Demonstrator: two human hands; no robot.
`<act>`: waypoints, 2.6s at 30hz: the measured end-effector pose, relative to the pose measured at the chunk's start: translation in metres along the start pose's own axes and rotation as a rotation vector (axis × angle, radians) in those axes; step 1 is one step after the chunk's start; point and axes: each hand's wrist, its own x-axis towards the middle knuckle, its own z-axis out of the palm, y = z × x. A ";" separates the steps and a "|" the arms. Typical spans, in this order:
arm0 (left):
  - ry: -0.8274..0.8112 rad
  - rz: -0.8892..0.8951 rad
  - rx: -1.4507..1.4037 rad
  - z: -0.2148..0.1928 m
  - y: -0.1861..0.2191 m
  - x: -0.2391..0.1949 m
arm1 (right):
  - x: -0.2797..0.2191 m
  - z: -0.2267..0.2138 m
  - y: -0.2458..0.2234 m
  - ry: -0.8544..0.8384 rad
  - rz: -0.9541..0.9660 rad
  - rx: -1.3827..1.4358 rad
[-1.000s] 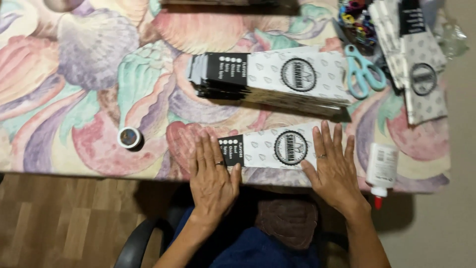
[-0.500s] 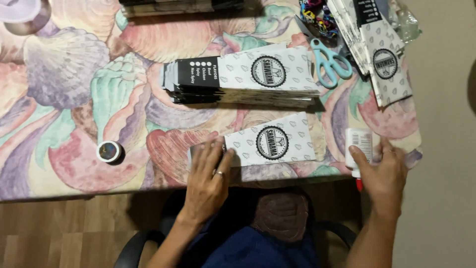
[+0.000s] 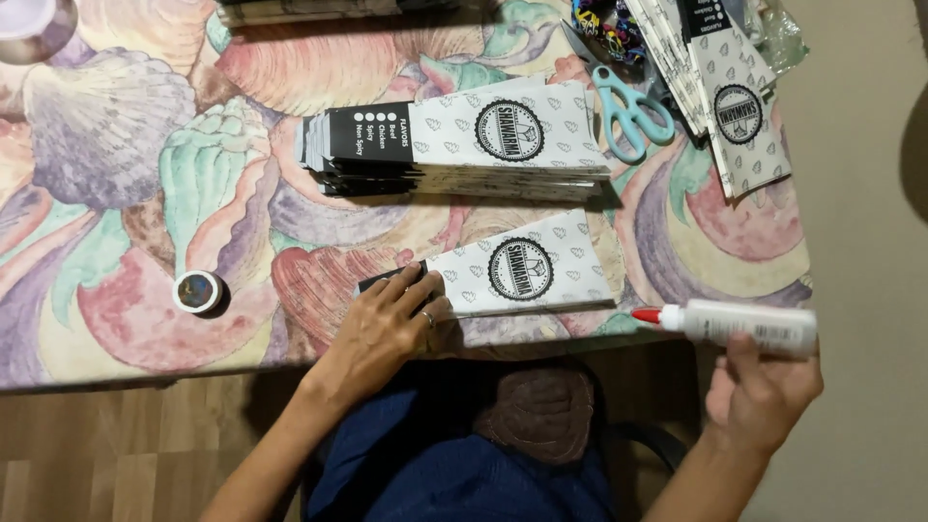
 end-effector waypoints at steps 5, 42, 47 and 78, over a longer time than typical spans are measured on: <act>-0.059 -0.073 -0.075 -0.014 -0.004 0.013 | -0.015 0.002 0.037 0.047 -0.173 -0.007; -0.224 -0.470 -0.563 -0.025 -0.075 0.047 | -0.048 0.067 0.058 -0.043 -0.173 -0.135; -0.199 -0.490 -0.630 -0.035 -0.076 0.051 | -0.073 0.112 0.063 -0.179 -0.213 0.007; 0.002 -0.005 -0.253 -0.027 -0.004 -0.002 | -0.160 0.171 0.009 -0.699 0.325 0.503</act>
